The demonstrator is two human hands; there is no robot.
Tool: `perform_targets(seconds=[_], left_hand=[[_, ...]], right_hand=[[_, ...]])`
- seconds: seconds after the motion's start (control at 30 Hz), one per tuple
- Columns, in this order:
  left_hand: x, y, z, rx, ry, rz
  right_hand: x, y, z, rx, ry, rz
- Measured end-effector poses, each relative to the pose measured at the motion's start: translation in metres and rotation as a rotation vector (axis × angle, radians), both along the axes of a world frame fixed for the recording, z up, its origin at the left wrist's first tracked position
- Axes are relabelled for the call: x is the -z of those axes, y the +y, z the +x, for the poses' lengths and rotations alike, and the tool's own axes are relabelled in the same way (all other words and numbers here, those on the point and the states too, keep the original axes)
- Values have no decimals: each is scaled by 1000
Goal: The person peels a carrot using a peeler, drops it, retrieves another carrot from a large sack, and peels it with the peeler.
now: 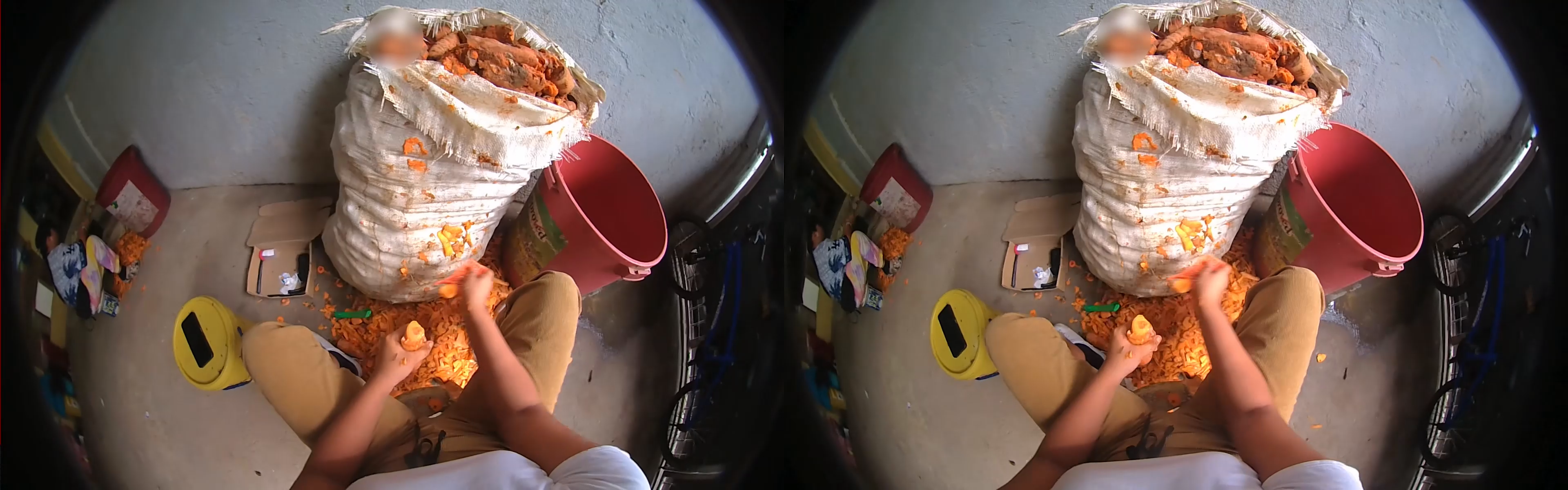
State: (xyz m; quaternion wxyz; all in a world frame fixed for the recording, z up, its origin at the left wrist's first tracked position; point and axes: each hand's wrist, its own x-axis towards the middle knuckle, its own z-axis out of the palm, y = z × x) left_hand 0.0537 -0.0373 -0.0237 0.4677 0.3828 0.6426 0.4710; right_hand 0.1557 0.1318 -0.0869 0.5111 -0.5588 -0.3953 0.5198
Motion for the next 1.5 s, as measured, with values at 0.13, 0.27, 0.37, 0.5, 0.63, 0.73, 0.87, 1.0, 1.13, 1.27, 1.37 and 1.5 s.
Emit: perform_targets(seconds=[0.13, 0.27, 0.37, 0.5, 0.63, 0.73, 0.87, 1.0, 1.13, 1.27, 1.37, 1.5], left_hand=[[21, 5, -8, -76, -186, 64], [37, 10, -9, -90, 20, 173], [26, 3, -2, -81, 131, 116], [9, 3, 0, -149, 36, 122], [15, 15, -3, -221, -50, 47], [23, 17, -5, -193, 141, 144], [37, 19, -8, -120, 121, 174], [49, 23, -2, -212, 112, 310], [46, 23, -2, -185, 46, 288], [36, 25, 2, -265, 50, 297], [45, 24, 0, -301, 104, 305], [40, 28, -4, -303, 154, 298]], right_hand=[[-59, -25, -13, -96, 30, 8], [-76, -72, -42, -234, -264, 256], [-40, -43, -34, 29, -331, 222], [-49, -16, -2, 132, -76, -76], [-48, -34, -25, -45, 35, 152], [-40, -45, -37, -60, -57, 197], [-62, -58, -36, -41, -168, 162], [-65, -54, -36, -34, 40, 73], [-60, -58, -39, -33, 63, 118], [-45, -59, -42, -28, -73, 264], [-38, -58, -39, 13, -155, 223], [-69, -63, -40, 14, 96, 230]])
